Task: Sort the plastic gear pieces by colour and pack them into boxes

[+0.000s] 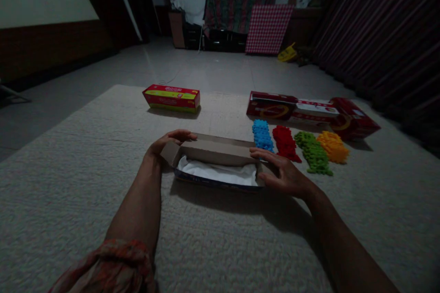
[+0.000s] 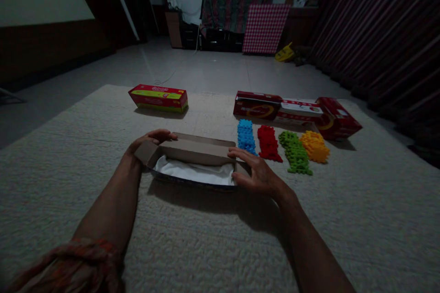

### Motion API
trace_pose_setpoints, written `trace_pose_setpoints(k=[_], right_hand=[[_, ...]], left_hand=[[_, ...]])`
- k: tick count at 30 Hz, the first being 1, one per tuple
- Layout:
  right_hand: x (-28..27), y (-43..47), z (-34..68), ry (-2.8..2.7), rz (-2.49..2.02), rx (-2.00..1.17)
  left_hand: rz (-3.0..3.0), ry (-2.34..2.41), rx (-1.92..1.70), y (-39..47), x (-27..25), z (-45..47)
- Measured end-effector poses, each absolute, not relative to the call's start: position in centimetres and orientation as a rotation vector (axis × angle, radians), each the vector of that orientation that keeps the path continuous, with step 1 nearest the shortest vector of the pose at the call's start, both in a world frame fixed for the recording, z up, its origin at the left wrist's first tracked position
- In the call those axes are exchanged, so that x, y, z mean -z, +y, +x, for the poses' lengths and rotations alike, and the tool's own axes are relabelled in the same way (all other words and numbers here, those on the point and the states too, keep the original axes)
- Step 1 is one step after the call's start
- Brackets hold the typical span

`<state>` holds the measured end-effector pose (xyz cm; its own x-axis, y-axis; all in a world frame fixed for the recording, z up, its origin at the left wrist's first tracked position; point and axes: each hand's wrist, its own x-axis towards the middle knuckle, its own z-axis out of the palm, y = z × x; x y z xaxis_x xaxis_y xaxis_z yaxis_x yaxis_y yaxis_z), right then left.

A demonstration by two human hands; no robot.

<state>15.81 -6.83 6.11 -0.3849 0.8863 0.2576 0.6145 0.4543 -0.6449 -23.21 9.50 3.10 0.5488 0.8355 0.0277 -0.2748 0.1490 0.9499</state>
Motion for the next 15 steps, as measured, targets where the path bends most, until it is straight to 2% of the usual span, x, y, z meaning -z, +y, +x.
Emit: trace_pose_setpoints(k=[5, 11, 15], right_hand=[[-6.6, -7.0, 15.8, -2.143, -1.257, -0.612], [-6.7, -7.5, 15.5, -2.154, -1.254, -0.583], [-6.9, -7.7, 15.4, -2.114, -1.268, -0.622]], left_hand=[[1.317, 0.645, -0.805, 10.0, -3.5, -23.3], [1.222, 0.826, -0.998, 9.8, -4.8, -20.7], [1.266, 0.93, -0.887, 9.3, -4.9, -19.3]])
